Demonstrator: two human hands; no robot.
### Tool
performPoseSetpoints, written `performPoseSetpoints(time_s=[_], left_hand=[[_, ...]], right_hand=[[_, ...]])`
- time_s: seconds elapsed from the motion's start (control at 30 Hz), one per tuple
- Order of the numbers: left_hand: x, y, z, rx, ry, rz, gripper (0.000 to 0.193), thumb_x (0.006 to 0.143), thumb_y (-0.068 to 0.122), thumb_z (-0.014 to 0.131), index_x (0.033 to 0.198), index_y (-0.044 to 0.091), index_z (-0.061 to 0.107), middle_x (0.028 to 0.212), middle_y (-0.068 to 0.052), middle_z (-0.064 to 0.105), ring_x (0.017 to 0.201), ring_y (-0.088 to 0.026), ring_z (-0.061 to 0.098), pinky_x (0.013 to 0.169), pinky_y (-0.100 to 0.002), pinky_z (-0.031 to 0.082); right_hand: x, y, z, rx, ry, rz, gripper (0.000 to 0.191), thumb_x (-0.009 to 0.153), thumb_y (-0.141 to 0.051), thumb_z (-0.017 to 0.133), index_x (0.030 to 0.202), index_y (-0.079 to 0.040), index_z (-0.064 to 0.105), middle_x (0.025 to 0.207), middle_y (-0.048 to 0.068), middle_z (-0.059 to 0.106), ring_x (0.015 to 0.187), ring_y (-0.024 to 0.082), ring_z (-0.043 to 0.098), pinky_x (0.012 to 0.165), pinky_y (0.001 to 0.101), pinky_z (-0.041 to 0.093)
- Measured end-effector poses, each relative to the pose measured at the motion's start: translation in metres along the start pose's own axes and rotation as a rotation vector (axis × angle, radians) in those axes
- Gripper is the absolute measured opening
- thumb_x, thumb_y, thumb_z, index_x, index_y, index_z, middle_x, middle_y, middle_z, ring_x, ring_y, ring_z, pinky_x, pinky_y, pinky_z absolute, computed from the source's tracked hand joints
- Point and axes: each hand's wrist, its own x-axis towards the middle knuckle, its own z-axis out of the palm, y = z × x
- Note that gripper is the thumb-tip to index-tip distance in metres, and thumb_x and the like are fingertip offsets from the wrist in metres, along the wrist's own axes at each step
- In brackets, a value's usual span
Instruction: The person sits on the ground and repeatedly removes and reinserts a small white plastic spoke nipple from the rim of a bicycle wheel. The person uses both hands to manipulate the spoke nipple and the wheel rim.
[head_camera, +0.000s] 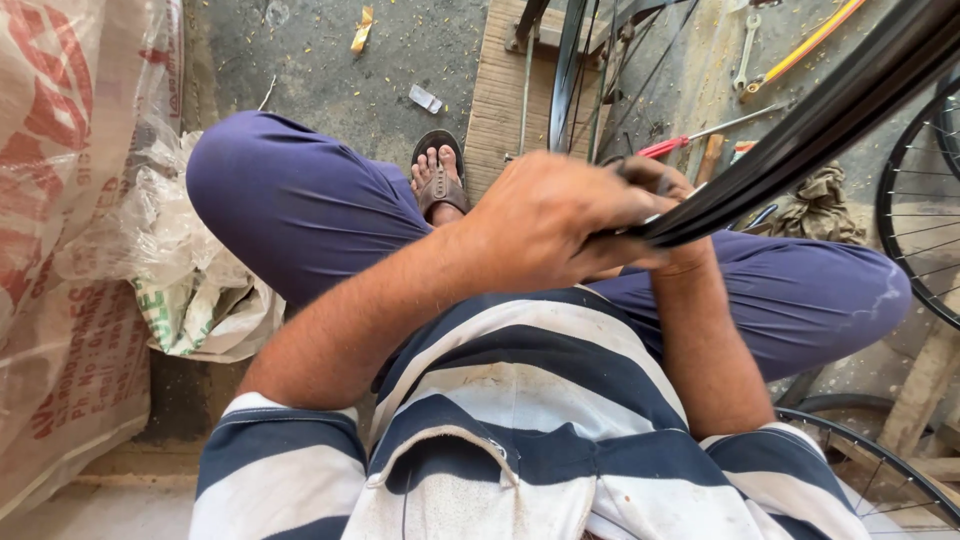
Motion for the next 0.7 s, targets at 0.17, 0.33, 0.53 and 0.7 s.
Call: performPoseSetpoints(time_s=[0.17,0.33,0.53,0.7], left_hand=[[0.050,0.024,-0.026,0.018,0.067,0.057,0.038,0.099,0.045,0.074,0.088,0.009,0.067,0.073,-0.012,0.063,0.069,-0.033,0.066,0.062,-0.045,0.049],[0.054,0.031,-0.025,0.046,0.161,0.096,0.036,0.103,0.043,0.072,0.092,0.009,0.067,0.076,-0.012,0.063,0.068,-0.033,0.065,0.062,-0.043,0.048],[-0.008,0.006,0.009,0.046,0.117,0.013,0.030,0.099,0.037,0.072,0.112,0.011,0.069,0.086,-0.008,0.066,0.080,-0.029,0.068,0.071,-0.043,0.052],[-0.055,-0.037,0.039,0.186,0.011,-0.053,0.022,0.091,0.033,0.074,0.100,0.014,0.068,0.088,-0.008,0.068,0.085,-0.029,0.069,0.076,-0.045,0.053]], right_hand=[[-0.003,0.009,-0.001,0.408,-0.116,-0.052,0.037,0.088,-0.024,0.089,0.104,-0.001,0.064,0.096,0.009,0.067,0.087,0.017,0.062,0.078,0.0314,0.052],[0.000,0.014,-0.010,0.401,-0.116,-0.038,0.035,0.090,-0.023,0.088,0.103,-0.001,0.063,0.095,0.008,0.066,0.086,0.016,0.061,0.077,0.0308,0.051],[-0.002,0.021,-0.026,-0.015,-0.036,-0.007,0.033,0.093,-0.022,0.086,0.102,-0.001,0.062,0.094,0.008,0.064,0.085,0.015,0.060,0.076,0.0302,0.050],[0.012,0.034,-0.021,-0.906,0.280,0.054,0.031,0.094,-0.018,0.086,0.098,-0.001,0.061,0.084,0.005,0.061,0.077,0.012,0.056,0.069,0.0291,0.047]])
